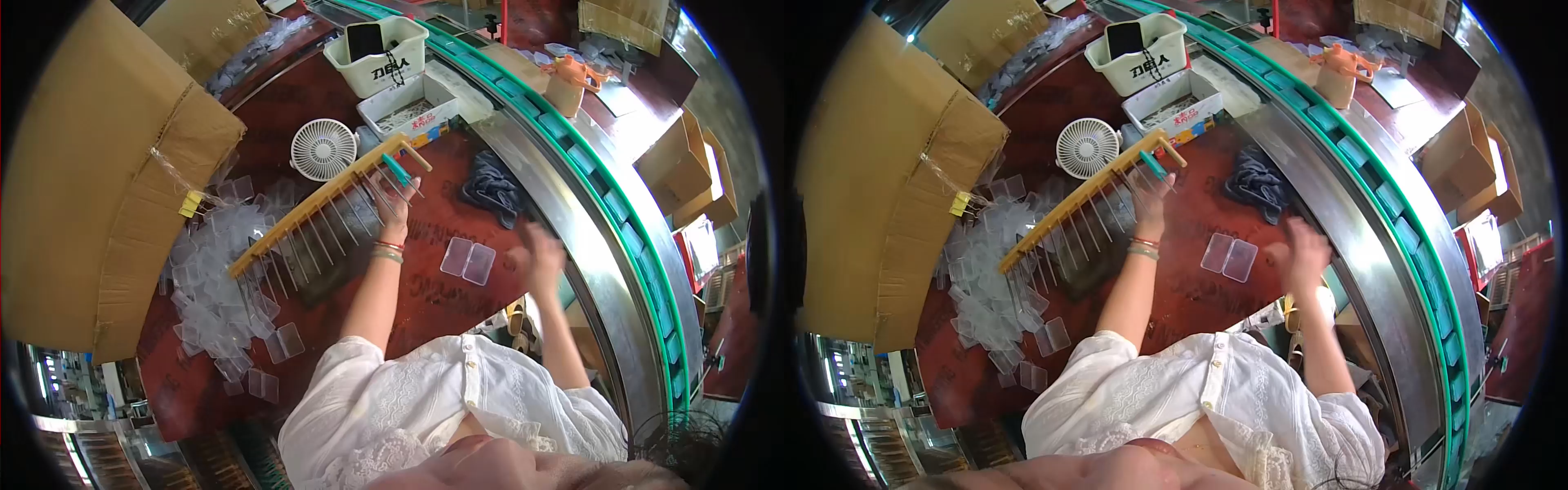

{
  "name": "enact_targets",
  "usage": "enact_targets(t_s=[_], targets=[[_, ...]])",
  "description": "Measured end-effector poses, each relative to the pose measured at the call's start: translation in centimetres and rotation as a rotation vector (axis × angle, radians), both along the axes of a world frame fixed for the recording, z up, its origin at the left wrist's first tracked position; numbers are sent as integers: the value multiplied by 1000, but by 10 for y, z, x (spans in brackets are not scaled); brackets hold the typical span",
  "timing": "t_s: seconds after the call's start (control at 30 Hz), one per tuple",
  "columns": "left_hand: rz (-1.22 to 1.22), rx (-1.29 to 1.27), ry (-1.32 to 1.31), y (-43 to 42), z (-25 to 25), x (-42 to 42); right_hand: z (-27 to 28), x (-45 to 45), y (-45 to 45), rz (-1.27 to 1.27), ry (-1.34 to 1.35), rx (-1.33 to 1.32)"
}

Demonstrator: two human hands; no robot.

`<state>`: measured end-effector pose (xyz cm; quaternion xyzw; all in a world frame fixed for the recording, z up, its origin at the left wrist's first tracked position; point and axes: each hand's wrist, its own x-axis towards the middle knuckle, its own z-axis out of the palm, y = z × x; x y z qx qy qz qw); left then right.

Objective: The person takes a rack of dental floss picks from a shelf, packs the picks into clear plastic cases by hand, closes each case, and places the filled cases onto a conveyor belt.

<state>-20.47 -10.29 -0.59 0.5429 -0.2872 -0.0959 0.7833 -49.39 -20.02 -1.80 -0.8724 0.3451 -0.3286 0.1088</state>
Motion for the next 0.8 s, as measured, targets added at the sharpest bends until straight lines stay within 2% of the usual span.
enact_targets(t_s=[0.1,0.13,0.2,0.27,0.37,0.4,0.5,0.6,0.73,0.8], targets=[[10,-11,-5,-3,-3,-4,-11,44,50,255,120,4],[-7,-29,13,-1,-6,-9,-7,52,52,257,123,7],[-21,-39,39,0,-5,-10,3,64,53,245,264,191],[-42,18,-27,0,3,-7,2,71,46,235,342,297],[-47,64,-17,2,15,-18,-13,90,19,259,178,666],[-40,85,25,5,18,-24,-18,98,14,252,179,674],[-80,77,77,16,13,-57,-26,122,9,258,-587,1507],[-160,11,83,19,9,-81,-19,128,24,249,-683,1575],[-50,50,51,16,7,-88,-18,120,37,210,-824,1743],[-174,65,96,17,-4,-87,-17,119,39,193,-877,1810]])
